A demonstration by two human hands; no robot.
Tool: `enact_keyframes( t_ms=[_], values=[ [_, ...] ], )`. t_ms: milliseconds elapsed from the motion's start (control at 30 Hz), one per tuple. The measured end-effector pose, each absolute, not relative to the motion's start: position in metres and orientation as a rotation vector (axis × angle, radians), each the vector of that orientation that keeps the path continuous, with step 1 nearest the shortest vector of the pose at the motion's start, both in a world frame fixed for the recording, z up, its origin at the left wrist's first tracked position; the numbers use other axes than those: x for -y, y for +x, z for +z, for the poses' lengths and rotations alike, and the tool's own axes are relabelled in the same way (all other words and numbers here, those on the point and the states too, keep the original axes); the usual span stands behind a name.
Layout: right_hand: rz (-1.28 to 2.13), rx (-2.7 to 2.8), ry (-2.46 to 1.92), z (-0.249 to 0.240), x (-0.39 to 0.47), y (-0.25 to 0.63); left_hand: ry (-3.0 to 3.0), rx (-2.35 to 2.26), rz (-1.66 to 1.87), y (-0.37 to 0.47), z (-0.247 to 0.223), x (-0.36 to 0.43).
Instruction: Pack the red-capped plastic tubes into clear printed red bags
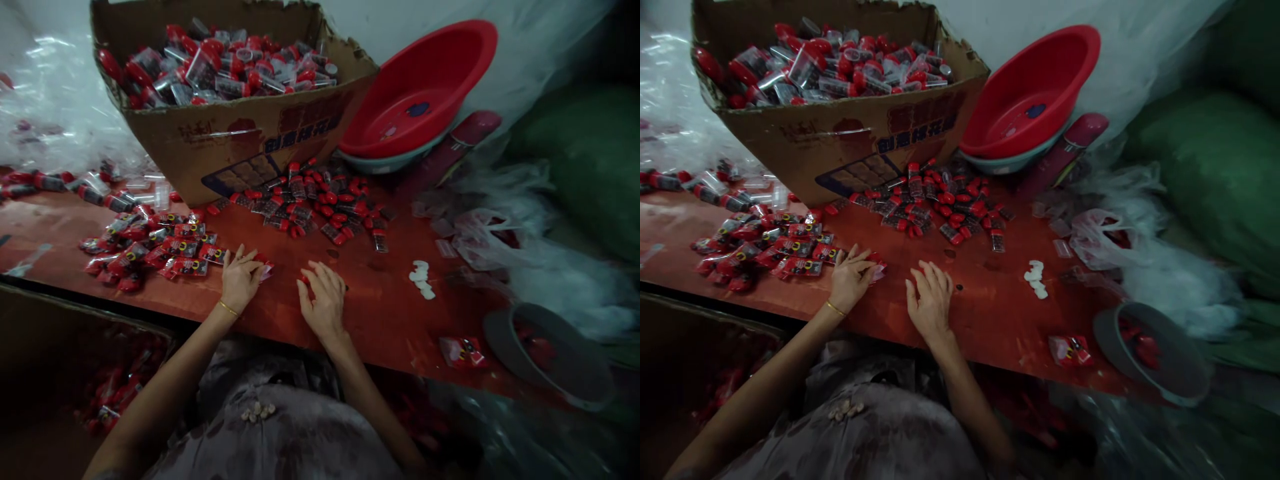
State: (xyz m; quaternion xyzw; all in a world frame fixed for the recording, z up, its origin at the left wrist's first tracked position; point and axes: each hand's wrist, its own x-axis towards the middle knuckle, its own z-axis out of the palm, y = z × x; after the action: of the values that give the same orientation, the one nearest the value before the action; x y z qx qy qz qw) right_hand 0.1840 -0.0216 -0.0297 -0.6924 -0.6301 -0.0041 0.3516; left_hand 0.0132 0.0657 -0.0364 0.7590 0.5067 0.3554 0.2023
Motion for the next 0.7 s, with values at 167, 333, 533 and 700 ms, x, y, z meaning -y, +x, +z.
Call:
enact_keyframes(
  t_ms=[167,333,533,700],
  values=[
    [0.669,1.344,-1.513,-0.018,0.009,0.159,2.11,-1.349,1.101,0.024,-0.007,-0.047],
    [0.826,1.132,-1.416,-0.015,0.0,0.151,1.73,-1.306,1.286,0.03,0.003,-0.024],
    [0.557,1.155,-1.505,-0.023,0.007,0.15,0.735,-1.144,1.033,0.033,0.007,-0.011],
    [0.461,1.275,-1.454,-0.03,0.01,0.133,0.521,-1.062,0.985,0.035,0.006,-0.012]
  ],
)
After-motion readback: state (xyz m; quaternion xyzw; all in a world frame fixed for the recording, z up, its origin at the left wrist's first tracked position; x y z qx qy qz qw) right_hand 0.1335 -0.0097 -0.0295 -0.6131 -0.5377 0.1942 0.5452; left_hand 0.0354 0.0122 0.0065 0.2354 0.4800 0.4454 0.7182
